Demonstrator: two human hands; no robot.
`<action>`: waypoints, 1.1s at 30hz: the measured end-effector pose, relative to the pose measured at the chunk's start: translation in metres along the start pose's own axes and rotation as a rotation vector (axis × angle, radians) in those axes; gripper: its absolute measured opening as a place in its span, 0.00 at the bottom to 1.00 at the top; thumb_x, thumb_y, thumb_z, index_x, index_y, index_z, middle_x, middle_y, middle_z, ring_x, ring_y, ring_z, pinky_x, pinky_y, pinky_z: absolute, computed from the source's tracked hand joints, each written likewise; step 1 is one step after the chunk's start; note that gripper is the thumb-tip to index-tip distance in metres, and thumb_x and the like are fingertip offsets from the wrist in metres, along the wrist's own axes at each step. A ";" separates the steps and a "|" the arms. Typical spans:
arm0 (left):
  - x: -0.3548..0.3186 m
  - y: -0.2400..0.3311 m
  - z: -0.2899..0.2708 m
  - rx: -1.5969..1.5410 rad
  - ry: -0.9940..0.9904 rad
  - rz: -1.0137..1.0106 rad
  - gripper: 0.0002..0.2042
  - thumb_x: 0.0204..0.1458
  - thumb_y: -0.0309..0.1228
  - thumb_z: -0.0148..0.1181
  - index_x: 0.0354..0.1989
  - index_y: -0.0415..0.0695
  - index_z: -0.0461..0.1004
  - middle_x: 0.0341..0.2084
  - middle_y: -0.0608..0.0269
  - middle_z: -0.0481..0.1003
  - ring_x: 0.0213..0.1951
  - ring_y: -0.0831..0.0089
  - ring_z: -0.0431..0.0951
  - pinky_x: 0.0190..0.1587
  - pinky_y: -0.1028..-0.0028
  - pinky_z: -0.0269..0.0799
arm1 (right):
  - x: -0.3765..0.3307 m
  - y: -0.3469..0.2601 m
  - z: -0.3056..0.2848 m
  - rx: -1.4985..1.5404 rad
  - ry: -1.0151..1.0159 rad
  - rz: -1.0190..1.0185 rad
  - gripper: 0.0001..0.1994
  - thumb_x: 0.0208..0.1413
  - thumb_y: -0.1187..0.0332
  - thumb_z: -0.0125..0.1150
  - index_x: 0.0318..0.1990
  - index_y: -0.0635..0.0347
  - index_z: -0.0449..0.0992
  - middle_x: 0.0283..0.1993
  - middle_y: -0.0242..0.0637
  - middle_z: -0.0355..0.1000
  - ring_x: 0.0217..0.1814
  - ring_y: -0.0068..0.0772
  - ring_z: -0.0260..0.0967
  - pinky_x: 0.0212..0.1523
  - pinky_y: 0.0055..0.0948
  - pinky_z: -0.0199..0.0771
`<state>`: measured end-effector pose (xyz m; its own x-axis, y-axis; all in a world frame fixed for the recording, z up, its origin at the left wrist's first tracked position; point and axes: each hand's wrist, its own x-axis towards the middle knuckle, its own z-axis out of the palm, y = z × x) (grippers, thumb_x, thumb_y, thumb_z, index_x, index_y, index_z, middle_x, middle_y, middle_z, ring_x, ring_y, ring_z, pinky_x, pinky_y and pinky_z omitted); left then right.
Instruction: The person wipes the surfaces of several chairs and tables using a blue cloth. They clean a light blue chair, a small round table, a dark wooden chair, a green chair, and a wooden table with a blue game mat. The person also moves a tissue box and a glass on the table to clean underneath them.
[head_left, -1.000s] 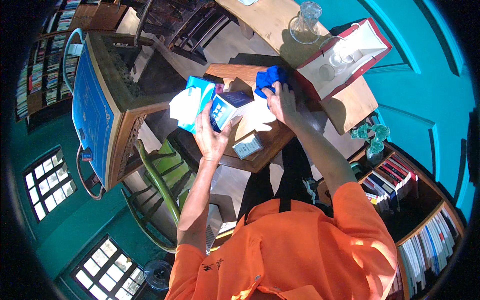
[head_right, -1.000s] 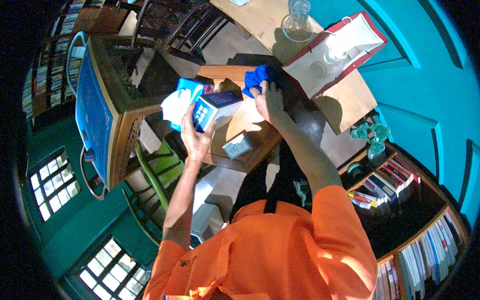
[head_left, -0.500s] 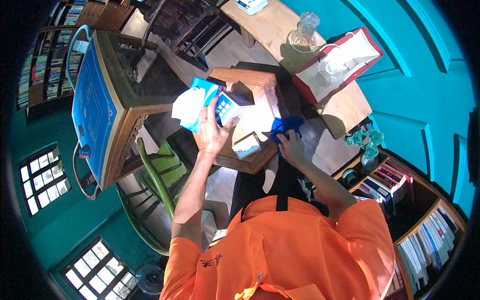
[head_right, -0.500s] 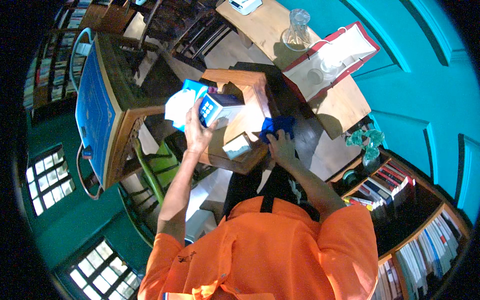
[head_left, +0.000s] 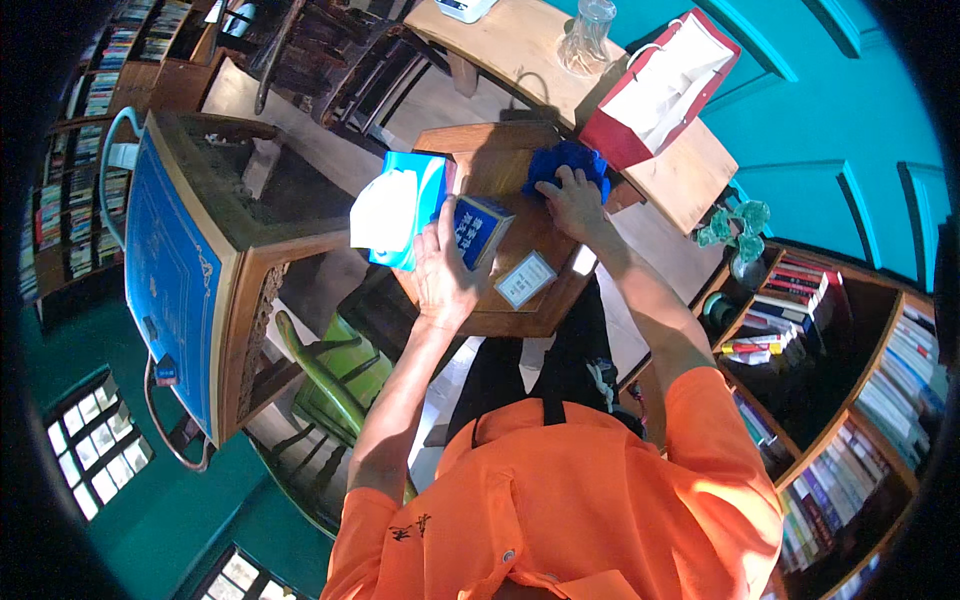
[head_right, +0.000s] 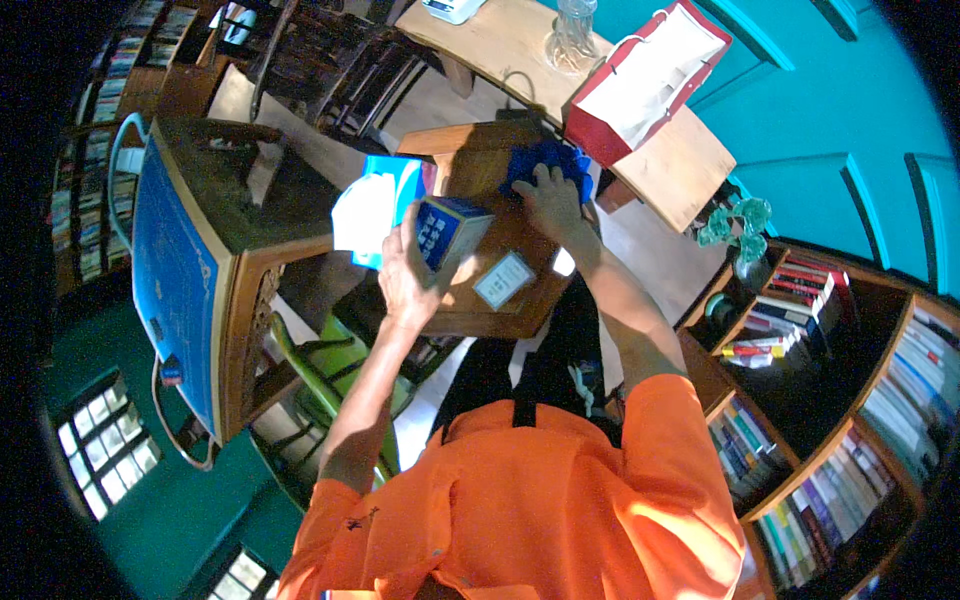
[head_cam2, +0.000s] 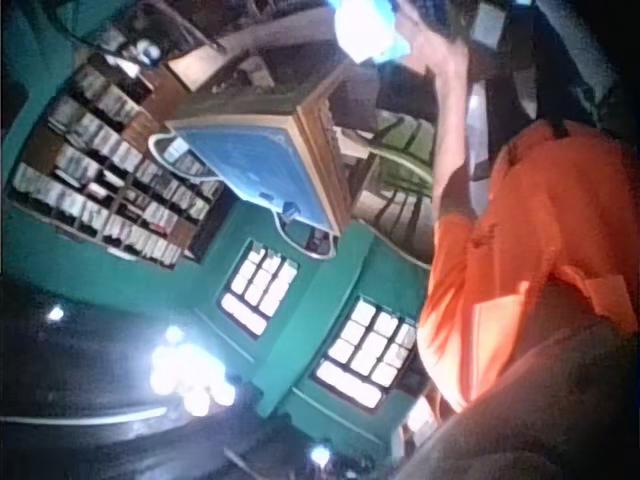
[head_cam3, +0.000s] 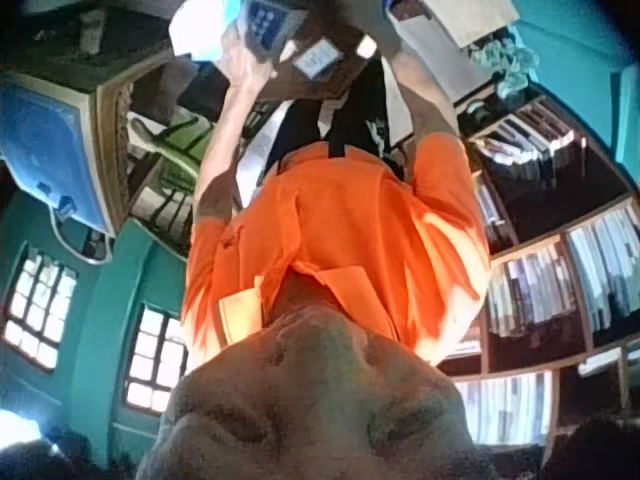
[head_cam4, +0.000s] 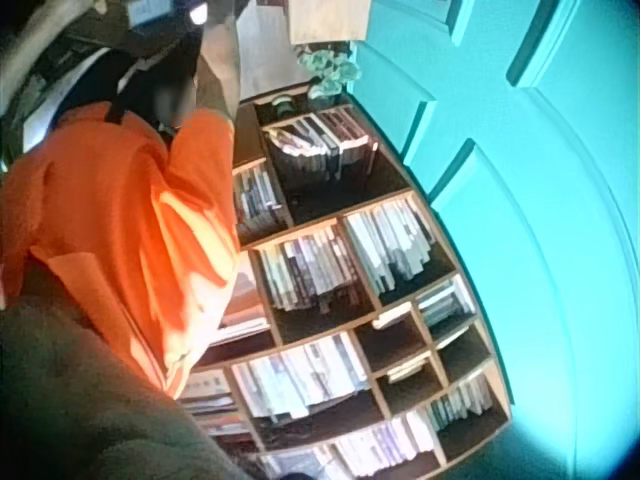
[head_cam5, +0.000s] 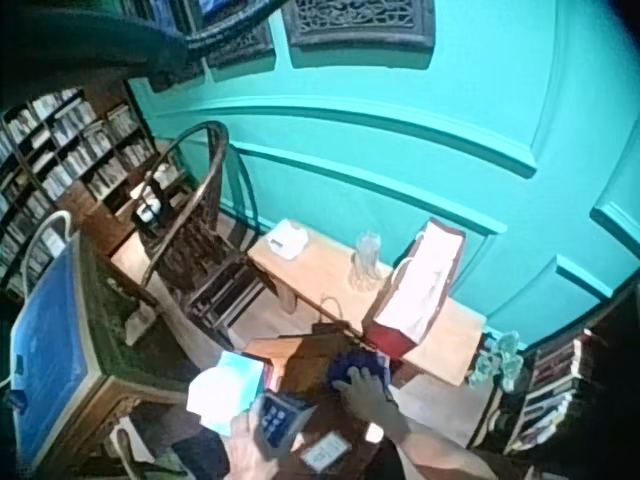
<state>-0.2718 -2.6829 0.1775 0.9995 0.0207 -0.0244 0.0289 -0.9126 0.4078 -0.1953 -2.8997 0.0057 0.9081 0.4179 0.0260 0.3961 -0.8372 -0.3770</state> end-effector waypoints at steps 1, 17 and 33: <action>0.003 -0.005 0.002 -0.051 -0.050 -0.031 0.42 0.39 0.37 0.71 0.64 0.41 0.55 0.46 0.42 0.69 0.48 0.48 0.71 0.47 0.54 0.72 | -0.010 0.002 0.001 -0.006 -0.007 0.049 0.16 0.49 0.69 0.56 0.48 0.43 0.76 0.49 0.43 0.62 0.48 0.51 0.63 0.40 0.47 0.70; -0.004 -0.021 0.007 -0.210 0.082 0.008 0.41 0.43 0.39 0.70 0.64 0.41 0.54 0.48 0.43 0.67 0.48 0.45 0.68 0.48 0.52 0.69 | -0.268 -0.168 0.064 0.396 -0.046 0.699 0.18 0.49 0.68 0.62 0.48 0.58 0.72 0.45 0.52 0.67 0.46 0.56 0.68 0.43 0.46 0.73; -0.035 -0.157 0.034 -0.143 0.203 -0.241 0.61 0.30 0.43 0.78 0.70 0.48 0.38 0.60 0.34 0.53 0.61 0.39 0.56 0.60 0.50 0.56 | -0.204 -0.005 -0.079 0.954 0.287 0.788 0.13 0.53 0.78 0.57 0.47 0.61 0.74 0.35 0.25 0.73 0.33 0.16 0.64 0.35 0.19 0.67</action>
<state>-0.3114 -2.5537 0.0834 0.9455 0.3230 0.0409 0.2519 -0.8054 0.5365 -0.3720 -3.0081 0.0751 0.8962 -0.2670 -0.3542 -0.4089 -0.1880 -0.8930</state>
